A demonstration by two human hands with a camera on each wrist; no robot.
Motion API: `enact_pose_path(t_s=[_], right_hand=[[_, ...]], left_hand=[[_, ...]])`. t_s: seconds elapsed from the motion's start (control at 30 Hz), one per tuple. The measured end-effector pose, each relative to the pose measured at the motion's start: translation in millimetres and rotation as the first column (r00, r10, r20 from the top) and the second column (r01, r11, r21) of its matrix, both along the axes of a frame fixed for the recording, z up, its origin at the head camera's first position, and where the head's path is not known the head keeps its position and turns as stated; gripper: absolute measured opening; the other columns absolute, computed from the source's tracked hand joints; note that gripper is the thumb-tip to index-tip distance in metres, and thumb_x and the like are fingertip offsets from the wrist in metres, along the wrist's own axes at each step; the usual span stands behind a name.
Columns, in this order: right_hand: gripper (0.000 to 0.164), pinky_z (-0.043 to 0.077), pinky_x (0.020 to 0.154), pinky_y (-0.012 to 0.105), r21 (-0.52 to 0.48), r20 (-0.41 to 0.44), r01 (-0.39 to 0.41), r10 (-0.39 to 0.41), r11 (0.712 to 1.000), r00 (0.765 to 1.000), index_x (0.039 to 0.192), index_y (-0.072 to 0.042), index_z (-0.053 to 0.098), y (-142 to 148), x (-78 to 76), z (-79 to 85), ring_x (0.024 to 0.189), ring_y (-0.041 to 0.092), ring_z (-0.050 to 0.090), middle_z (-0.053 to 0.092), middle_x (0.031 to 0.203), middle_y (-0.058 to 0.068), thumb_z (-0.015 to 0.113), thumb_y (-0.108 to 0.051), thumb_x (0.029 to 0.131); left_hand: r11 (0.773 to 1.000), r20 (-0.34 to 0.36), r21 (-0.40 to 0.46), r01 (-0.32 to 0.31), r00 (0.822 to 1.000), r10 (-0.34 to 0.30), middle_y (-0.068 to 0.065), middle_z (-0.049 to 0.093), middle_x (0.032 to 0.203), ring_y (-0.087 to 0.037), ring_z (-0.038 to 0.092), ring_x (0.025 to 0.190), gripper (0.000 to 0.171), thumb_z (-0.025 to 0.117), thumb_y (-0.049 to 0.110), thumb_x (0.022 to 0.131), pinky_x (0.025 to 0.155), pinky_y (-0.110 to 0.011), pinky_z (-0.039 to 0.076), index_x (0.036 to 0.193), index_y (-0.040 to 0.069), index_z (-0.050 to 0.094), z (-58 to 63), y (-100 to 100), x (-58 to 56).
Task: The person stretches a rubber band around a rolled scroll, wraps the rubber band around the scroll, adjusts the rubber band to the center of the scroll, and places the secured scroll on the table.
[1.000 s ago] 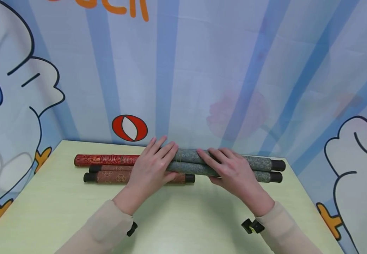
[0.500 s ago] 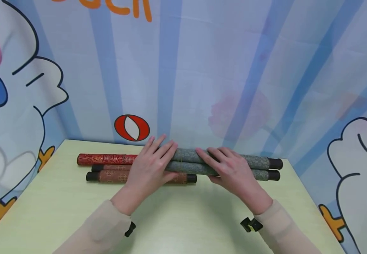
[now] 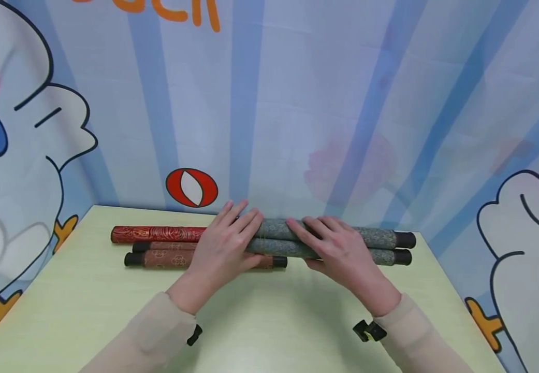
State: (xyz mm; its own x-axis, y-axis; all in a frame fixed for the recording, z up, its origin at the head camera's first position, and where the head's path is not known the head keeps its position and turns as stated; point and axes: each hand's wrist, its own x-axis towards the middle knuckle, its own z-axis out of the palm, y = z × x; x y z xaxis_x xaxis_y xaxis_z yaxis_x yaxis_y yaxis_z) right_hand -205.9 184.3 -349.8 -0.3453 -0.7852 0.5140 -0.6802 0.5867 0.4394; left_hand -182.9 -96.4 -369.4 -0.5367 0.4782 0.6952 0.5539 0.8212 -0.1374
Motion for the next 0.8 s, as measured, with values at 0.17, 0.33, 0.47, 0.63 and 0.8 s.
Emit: enact_pose_path(t_s=[0.17,0.33,0.47,0.63,0.8], right_hand=[[0.101,0.063,0.088,0.046,-0.003,0.000,-0.003,0.003,1.000,1.000,0.156,-0.018,0.057,-3.6,-0.7,-0.1,0.109,0.031,0.069,0.069,0.130,0.012,0.102,-0.041,0.069],[0.100,0.064,0.086,0.046,-0.010,0.012,-0.004,0.004,1.000,1.000,0.156,-0.019,0.057,-3.7,-3.2,-1.2,0.110,0.031,0.069,0.069,0.130,0.012,0.103,-0.040,0.069],[0.101,0.065,0.082,0.045,-0.009,0.017,0.004,-0.004,1.000,1.000,0.156,-0.019,0.056,-0.5,-4.7,-2.7,0.109,0.032,0.068,0.069,0.130,0.012,0.102,-0.041,0.069],[0.101,0.064,0.082,0.045,-0.002,0.021,0.006,-0.006,1.000,1.000,0.156,-0.019,0.056,1.1,-4.0,-3.2,0.109,0.031,0.068,0.069,0.130,0.012,0.102,-0.042,0.069],[0.101,0.064,0.084,0.045,-0.001,0.024,0.004,-0.004,1.000,1.000,0.157,-0.019,0.056,0.7,-2.5,-3.6,0.110,0.032,0.068,0.069,0.130,0.012,0.102,-0.042,0.069]], left_hand=[[1.000,-0.003,-0.009,0.011,1.000,-0.011,-0.012,0.071,0.137,-0.038,0.059,0.138,0.085,0.101,0.048,0.070,0.121,-0.052,0.043,0.136,0.004,0.070,1.2,3.5,0.2],[1.000,0.003,-0.016,-0.014,1.000,0.014,-0.011,0.070,0.139,-0.036,0.058,0.140,0.086,0.098,0.053,0.073,0.123,-0.051,0.041,0.141,0.007,0.069,2.5,-1.8,2.4],[1.000,0.018,-0.015,-0.012,1.000,0.013,-0.011,0.070,0.141,-0.036,0.058,0.141,0.087,0.097,0.053,0.075,0.122,-0.051,0.042,0.142,0.006,0.068,2.0,-9.2,3.5],[1.000,0.023,-0.012,0.004,1.000,-0.003,-0.013,0.071,0.139,-0.038,0.059,0.139,0.084,0.099,0.048,0.073,0.121,-0.053,0.043,0.140,0.005,0.070,1.9,-12.4,3.5],[1.000,0.032,-0.020,0.005,0.999,-0.004,-0.013,0.072,0.137,-0.039,0.060,0.138,0.083,0.099,0.049,0.073,0.122,-0.052,0.042,0.137,0.005,0.071,2.6,-8.8,1.8]])
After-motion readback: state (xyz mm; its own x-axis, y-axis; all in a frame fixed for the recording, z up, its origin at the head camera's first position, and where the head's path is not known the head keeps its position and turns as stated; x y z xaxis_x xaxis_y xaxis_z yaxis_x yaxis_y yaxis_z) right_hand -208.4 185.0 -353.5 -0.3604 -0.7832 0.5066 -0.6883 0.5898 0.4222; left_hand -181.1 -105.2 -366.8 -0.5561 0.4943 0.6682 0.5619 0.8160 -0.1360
